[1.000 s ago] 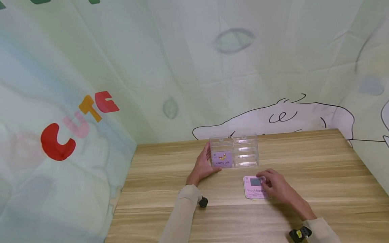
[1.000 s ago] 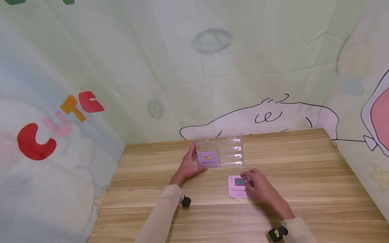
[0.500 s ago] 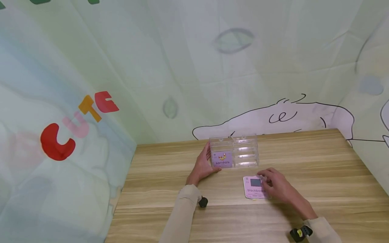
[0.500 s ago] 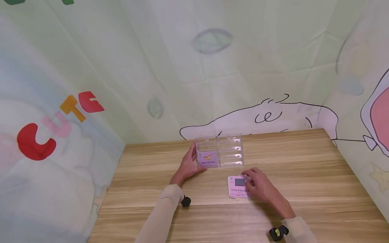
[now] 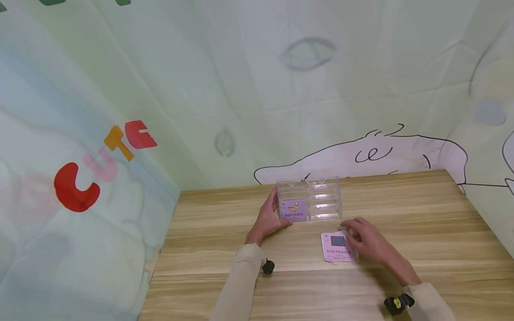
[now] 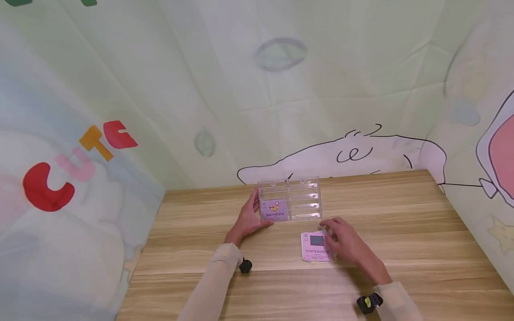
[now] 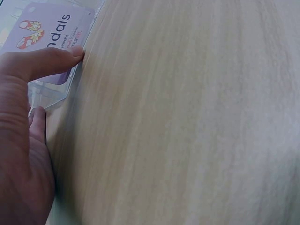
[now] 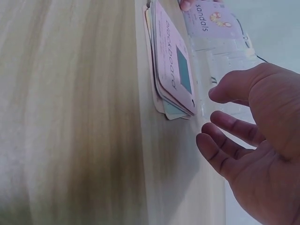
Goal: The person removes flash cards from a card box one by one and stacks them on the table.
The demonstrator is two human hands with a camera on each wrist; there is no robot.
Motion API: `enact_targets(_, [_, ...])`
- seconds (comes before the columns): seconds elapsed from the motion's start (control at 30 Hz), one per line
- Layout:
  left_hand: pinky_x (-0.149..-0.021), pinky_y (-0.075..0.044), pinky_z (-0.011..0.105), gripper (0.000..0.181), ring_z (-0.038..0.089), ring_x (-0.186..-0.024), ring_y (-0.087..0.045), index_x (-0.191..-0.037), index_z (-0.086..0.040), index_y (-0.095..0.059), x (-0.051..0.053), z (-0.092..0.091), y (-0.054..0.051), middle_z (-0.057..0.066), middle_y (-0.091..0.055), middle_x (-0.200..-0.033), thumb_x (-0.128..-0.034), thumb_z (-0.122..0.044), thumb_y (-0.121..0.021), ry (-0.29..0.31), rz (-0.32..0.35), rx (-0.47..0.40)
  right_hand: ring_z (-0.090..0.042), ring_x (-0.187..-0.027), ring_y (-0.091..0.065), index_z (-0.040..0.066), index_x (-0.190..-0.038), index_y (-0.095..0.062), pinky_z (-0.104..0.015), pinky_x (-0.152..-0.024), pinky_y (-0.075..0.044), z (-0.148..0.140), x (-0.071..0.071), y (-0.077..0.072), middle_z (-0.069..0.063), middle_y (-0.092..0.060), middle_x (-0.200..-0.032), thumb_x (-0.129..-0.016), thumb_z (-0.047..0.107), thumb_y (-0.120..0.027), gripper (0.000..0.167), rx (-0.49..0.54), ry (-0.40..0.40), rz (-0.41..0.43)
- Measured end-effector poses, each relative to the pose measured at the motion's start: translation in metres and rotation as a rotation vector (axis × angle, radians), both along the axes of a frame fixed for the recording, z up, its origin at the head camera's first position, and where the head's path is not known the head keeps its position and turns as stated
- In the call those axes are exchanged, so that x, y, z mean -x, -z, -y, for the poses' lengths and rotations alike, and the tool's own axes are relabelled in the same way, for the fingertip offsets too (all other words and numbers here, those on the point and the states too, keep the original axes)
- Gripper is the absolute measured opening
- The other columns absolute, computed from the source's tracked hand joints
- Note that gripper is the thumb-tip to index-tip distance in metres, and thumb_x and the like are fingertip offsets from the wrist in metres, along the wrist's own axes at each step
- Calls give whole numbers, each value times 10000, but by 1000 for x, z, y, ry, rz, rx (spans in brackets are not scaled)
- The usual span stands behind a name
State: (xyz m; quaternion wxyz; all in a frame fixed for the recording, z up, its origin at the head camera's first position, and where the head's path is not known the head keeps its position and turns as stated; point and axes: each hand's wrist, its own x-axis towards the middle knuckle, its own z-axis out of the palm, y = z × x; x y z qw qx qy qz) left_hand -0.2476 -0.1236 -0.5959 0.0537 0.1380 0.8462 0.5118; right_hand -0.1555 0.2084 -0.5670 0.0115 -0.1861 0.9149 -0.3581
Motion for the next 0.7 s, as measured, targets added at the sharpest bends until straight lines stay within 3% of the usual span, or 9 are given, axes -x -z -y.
enact_targets(0.23, [-1208,-327,261,1300,198,-1512,-339,-1678,-170,-78,0,0,-1,76,-306,-1676,-723,-73,-955,-2,12,9,-135,-839,-559,20,-1299,-673,-259,-681,-549,4,3,-7,-113,-646,-1162,-919,-13,-724,384,11,14,11])
enact_targets(0.57, [-1220,-336,326,1291,242,-1513,-343,-1679,-182,-81,-2,0,-2,90,-306,-1676,-731,-95,-953,1,0,0,-253,-960,-636,37,-1317,-669,-437,-826,-605,14,10,-11,-155,-643,-1263,-932,19,-724,390,22,8,-13])
enact_targets(0.7, [-1217,-333,305,1290,229,-1514,-342,-1680,-186,-85,-2,0,-2,80,-306,-1676,-730,-92,-953,-6,10,3,-241,-937,-629,40,-1315,-675,-428,-802,-604,20,13,-12,-152,-648,-1251,-937,21,-719,380,46,1,-22])
